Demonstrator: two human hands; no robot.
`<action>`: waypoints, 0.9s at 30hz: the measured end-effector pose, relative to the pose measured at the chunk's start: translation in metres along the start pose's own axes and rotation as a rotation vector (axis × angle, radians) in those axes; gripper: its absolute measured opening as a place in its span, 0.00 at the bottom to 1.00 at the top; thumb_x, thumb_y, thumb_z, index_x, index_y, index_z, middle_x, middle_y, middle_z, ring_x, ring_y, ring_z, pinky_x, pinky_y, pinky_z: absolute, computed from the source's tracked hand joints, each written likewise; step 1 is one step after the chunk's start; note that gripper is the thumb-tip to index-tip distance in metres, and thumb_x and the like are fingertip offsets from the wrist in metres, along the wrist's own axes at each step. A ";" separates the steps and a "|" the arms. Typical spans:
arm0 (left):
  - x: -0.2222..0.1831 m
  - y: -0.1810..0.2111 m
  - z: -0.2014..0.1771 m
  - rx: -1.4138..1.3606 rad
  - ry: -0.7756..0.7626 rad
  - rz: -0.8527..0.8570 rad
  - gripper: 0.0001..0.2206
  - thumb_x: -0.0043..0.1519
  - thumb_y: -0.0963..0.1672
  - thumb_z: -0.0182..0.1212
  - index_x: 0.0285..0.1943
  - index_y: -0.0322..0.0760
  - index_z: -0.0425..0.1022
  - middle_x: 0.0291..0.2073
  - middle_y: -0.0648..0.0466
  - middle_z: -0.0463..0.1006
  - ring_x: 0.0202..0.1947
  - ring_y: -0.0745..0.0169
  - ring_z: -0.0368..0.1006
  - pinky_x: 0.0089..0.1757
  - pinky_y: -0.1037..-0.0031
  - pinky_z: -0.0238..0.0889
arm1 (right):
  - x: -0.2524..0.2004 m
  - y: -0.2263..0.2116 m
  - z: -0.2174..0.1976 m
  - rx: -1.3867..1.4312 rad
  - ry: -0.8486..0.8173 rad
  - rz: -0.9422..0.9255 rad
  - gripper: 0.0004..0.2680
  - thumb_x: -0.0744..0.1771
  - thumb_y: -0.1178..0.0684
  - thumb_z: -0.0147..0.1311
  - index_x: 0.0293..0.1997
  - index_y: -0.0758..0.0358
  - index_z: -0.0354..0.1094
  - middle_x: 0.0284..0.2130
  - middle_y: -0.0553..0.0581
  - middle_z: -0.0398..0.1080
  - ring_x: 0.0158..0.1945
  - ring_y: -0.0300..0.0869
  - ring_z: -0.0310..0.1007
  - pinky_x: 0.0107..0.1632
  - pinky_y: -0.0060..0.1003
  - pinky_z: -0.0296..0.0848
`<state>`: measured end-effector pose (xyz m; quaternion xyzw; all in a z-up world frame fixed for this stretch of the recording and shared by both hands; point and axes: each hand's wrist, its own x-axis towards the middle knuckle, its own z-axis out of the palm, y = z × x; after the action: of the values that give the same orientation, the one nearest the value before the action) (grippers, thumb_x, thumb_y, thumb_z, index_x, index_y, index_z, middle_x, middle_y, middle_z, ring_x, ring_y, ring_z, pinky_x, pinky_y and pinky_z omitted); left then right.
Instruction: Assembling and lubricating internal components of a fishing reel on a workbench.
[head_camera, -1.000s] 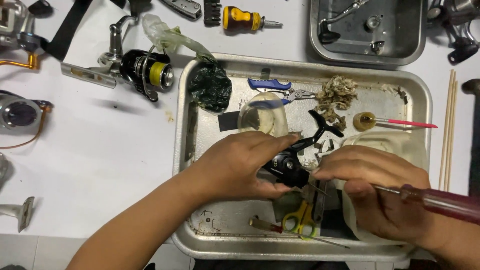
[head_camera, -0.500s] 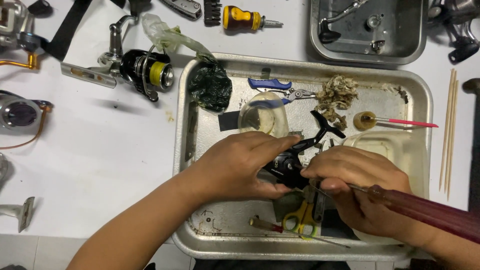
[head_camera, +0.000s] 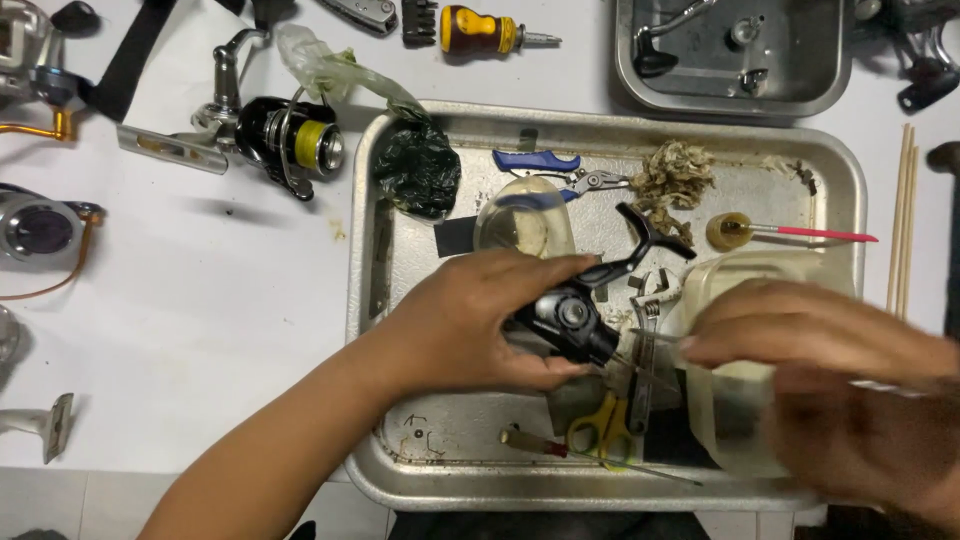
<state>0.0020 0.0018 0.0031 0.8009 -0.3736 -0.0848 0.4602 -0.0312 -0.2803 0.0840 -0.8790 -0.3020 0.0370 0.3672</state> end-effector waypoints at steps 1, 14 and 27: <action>0.001 0.001 -0.004 -0.054 0.022 -0.026 0.38 0.54 0.55 0.73 0.71 0.42 0.64 0.56 0.46 0.81 0.52 0.50 0.79 0.53 0.63 0.74 | -0.015 0.012 -0.004 0.092 0.136 0.099 0.24 0.73 0.37 0.27 0.36 0.59 0.74 0.34 0.57 0.77 0.38 0.44 0.81 0.46 0.35 0.78; -0.001 -0.014 -0.020 -0.640 0.393 -0.108 0.33 0.65 0.61 0.51 0.65 0.33 0.69 0.51 0.46 0.82 0.31 0.73 0.73 0.34 0.83 0.71 | -0.014 0.024 0.055 -0.384 -0.547 0.510 0.14 0.69 0.39 0.49 0.29 0.52 0.70 0.18 0.57 0.75 0.25 0.52 0.77 0.33 0.48 0.69; -0.005 -0.024 -0.011 -1.004 0.547 -0.111 0.20 0.64 0.57 0.54 0.40 0.39 0.63 0.46 0.37 0.80 0.30 0.66 0.70 0.30 0.77 0.63 | -0.011 0.001 0.057 -0.755 -0.636 0.432 0.17 0.68 0.31 0.49 0.29 0.50 0.68 0.17 0.54 0.73 0.23 0.55 0.76 0.30 0.51 0.73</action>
<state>0.0164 0.0203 -0.0112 0.4955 -0.1122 -0.0654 0.8588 -0.0555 -0.2516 0.0401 -0.9373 -0.2031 0.2651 -0.0999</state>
